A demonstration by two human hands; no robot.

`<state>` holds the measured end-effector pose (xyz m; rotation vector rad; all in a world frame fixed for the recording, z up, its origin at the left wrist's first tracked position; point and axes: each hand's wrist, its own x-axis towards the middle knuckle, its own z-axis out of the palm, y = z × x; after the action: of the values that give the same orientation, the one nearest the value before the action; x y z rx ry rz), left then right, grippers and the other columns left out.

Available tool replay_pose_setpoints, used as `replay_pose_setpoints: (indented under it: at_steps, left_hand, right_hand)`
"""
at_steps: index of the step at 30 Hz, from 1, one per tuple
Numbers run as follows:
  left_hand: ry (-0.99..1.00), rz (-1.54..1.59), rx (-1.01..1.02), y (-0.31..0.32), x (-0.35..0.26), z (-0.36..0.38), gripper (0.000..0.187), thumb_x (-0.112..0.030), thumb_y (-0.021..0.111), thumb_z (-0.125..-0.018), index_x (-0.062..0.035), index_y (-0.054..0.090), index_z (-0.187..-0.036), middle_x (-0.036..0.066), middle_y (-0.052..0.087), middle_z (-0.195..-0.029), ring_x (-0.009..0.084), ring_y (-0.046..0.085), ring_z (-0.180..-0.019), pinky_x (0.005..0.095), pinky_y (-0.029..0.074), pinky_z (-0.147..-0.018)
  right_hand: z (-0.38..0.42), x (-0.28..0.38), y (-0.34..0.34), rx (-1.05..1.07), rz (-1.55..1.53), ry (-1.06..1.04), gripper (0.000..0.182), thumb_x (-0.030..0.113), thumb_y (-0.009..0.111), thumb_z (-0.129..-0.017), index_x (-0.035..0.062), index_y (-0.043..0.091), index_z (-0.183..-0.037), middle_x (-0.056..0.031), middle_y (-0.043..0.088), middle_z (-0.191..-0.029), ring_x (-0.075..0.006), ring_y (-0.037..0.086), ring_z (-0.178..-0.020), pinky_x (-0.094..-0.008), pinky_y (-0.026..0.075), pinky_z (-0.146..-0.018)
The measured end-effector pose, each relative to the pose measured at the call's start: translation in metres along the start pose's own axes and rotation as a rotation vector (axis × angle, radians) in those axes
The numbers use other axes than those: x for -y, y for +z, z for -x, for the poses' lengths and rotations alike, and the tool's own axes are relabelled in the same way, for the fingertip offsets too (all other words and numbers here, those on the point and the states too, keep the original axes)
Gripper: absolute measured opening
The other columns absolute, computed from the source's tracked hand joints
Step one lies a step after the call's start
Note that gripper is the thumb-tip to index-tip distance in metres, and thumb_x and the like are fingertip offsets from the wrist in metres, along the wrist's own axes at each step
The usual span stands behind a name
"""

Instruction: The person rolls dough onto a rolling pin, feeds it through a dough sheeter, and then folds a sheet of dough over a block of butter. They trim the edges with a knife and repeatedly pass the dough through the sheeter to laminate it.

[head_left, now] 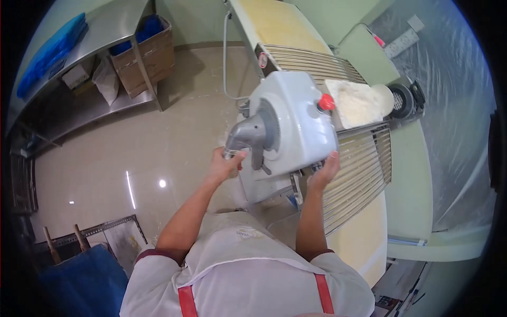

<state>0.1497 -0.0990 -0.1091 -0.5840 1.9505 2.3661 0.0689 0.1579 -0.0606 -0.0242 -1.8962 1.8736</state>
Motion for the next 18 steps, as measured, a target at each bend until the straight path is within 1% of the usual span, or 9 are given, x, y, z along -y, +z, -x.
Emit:
replay_pose_setpoints:
  at_steps: [2,5,6,8,9,11,12,15,18]
  left_hand:
    - [-0.048,-0.114,-0.002,0.0,-0.013,0.0,0.035,-0.035,0.074,-0.078,-0.0026,0.06,-0.076,0.005,0.061,-0.064,0.0138,0.06,-0.056,0.0292,0.049,-0.052]
    - [-0.023,-0.163,0.048,-0.007,-0.007,-0.013,0.03,-0.031,0.074,-0.078,-0.0022,0.067,-0.081,0.007,0.064,-0.068,0.012,0.059,-0.059,0.0302,0.048,-0.057]
    - [0.082,-0.177,0.076,-0.012,-0.002,-0.02,0.03,-0.03,0.074,-0.078,-0.0018,0.067,-0.084,0.007,0.064,-0.069,0.012,0.059,-0.061,0.0305,0.048,-0.059]
    - [0.289,-0.203,0.133,-0.022,0.004,-0.034,0.031,-0.029,0.074,-0.077,-0.001,0.068,-0.088,0.006,0.065,-0.071,0.0121,0.059,-0.064,0.0312,0.048,-0.062]
    - [0.304,-0.187,0.136,-0.022,0.008,-0.035,0.031,-0.028,0.074,-0.077,-0.0008,0.068,-0.089,0.006,0.066,-0.072,0.0121,0.059,-0.066,0.0311,0.048,-0.063]
    - [0.34,-0.17,0.148,-0.023,0.006,-0.034,0.031,-0.027,0.075,-0.077,-0.0003,0.068,-0.092,0.006,0.066,-0.074,0.0121,0.058,-0.069,0.0311,0.048,-0.066]
    - [0.319,-0.185,0.157,-0.024,0.004,-0.035,0.031,-0.026,0.075,-0.077,-0.0003,0.067,-0.093,0.007,0.066,-0.074,0.012,0.058,-0.069,0.031,0.048,-0.066]
    - [0.264,-0.21,0.169,-0.024,0.0,-0.034,0.03,-0.024,0.075,-0.077,-0.0002,0.067,-0.095,0.007,0.066,-0.074,0.0119,0.058,-0.068,0.0304,0.048,-0.065]
    - [0.255,-0.191,0.166,-0.023,0.009,-0.037,0.029,-0.022,0.074,-0.078,0.0005,0.066,-0.094,0.006,0.066,-0.074,0.012,0.057,-0.068,0.0297,0.048,-0.065]
  right_hand:
    - [0.001,0.008,0.005,-0.004,-0.049,0.001,0.051,0.039,0.048,-0.096,-0.006,0.047,-0.12,-0.014,0.054,-0.112,-0.0223,0.053,-0.104,-0.0358,0.041,-0.092]
    - [0.004,0.02,0.017,-0.086,-0.066,0.033,0.055,0.042,0.047,-0.096,-0.0062,0.045,-0.122,-0.0146,0.053,-0.115,-0.0241,0.052,-0.105,-0.037,0.041,-0.093]
    - [0.006,0.022,0.019,-0.127,-0.063,0.051,0.056,0.043,0.047,-0.096,-0.0062,0.045,-0.123,-0.0147,0.053,-0.116,-0.0246,0.052,-0.106,-0.0373,0.041,-0.093]
    - [0.007,0.019,0.019,-0.146,-0.032,0.021,0.057,0.044,0.046,-0.095,-0.0063,0.047,-0.121,-0.0145,0.054,-0.114,-0.0248,0.052,-0.106,-0.0377,0.04,-0.094]
    - [0.005,0.018,0.019,-0.153,-0.019,0.006,0.057,0.045,0.046,-0.095,-0.0064,0.047,-0.121,-0.0144,0.054,-0.114,-0.0249,0.052,-0.106,-0.0378,0.04,-0.095]
    - [0.0,0.019,0.014,-0.017,0.124,-0.121,0.056,0.043,0.045,-0.096,-0.0062,0.048,-0.122,-0.0153,0.054,-0.117,-0.0259,0.051,-0.109,-0.0383,0.039,-0.096]
    - [-0.001,0.02,0.011,0.048,0.193,-0.184,0.056,0.043,0.044,-0.096,-0.0061,0.048,-0.122,-0.0158,0.054,-0.118,-0.0265,0.051,-0.111,-0.0385,0.039,-0.096]
    - [0.0,0.055,0.045,-0.058,0.534,-0.734,0.052,0.039,0.041,-0.096,-0.0053,0.052,-0.121,-0.0189,0.056,-0.12,-0.0303,0.052,-0.114,-0.0402,0.037,-0.097]
    - [-0.005,0.091,0.054,0.375,0.926,-0.892,0.046,0.033,0.043,-0.094,-0.0039,0.056,-0.118,-0.0222,0.058,-0.12,-0.0351,0.053,-0.114,-0.043,0.037,-0.098]
